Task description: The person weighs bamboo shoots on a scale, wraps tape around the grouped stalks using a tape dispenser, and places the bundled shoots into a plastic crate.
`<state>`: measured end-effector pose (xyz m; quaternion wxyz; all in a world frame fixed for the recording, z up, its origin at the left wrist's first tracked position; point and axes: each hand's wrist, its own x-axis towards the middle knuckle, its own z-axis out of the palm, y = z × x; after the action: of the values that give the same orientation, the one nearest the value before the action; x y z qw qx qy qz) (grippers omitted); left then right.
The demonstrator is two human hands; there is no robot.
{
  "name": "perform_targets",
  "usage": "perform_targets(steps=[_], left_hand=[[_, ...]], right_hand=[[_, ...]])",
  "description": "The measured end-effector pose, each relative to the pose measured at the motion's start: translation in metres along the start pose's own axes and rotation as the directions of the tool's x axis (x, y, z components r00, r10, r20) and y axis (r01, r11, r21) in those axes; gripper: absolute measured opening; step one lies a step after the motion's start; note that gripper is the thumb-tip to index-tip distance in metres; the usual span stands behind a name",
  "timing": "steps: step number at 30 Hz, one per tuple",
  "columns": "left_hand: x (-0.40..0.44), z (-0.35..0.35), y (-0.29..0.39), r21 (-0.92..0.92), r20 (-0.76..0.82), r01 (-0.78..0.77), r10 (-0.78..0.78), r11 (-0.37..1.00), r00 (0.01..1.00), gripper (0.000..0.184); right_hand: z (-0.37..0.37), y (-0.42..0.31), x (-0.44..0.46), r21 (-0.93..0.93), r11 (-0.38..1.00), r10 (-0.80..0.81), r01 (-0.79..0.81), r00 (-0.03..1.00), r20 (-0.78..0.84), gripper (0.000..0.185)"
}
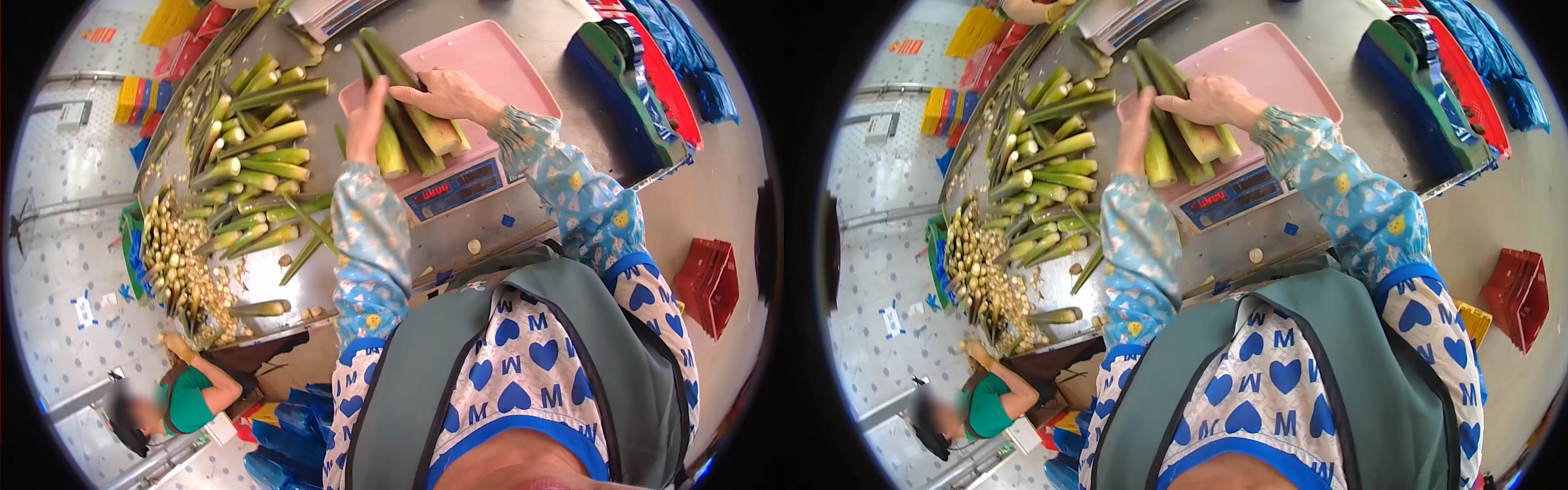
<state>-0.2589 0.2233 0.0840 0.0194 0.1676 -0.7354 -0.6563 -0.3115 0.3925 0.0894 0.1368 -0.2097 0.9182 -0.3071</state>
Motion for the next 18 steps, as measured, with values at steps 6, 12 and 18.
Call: perform_targets(steps=[6,12,18], left_hand=[[-0.031,0.003,0.015,-0.659,0.373,0.262,0.005,0.705,0.928,0.061],[-0.067,0.025,0.032,-0.147,0.168,-0.25,0.273,0.957,0.947,0.065],[-0.081,0.018,0.011,-0.579,0.22,0.113,0.021,0.807,0.975,0.056]], right_hand=[[-0.014,-0.005,-0.046,0.67,0.735,0.081,-0.101,0.995,0.06,0.083],[-0.013,-0.013,-0.085,0.937,0.328,0.038,-0.118,0.993,0.112,0.066],[-0.014,-0.012,-0.129,0.878,0.407,-0.204,0.251,0.962,-0.18,0.079]])
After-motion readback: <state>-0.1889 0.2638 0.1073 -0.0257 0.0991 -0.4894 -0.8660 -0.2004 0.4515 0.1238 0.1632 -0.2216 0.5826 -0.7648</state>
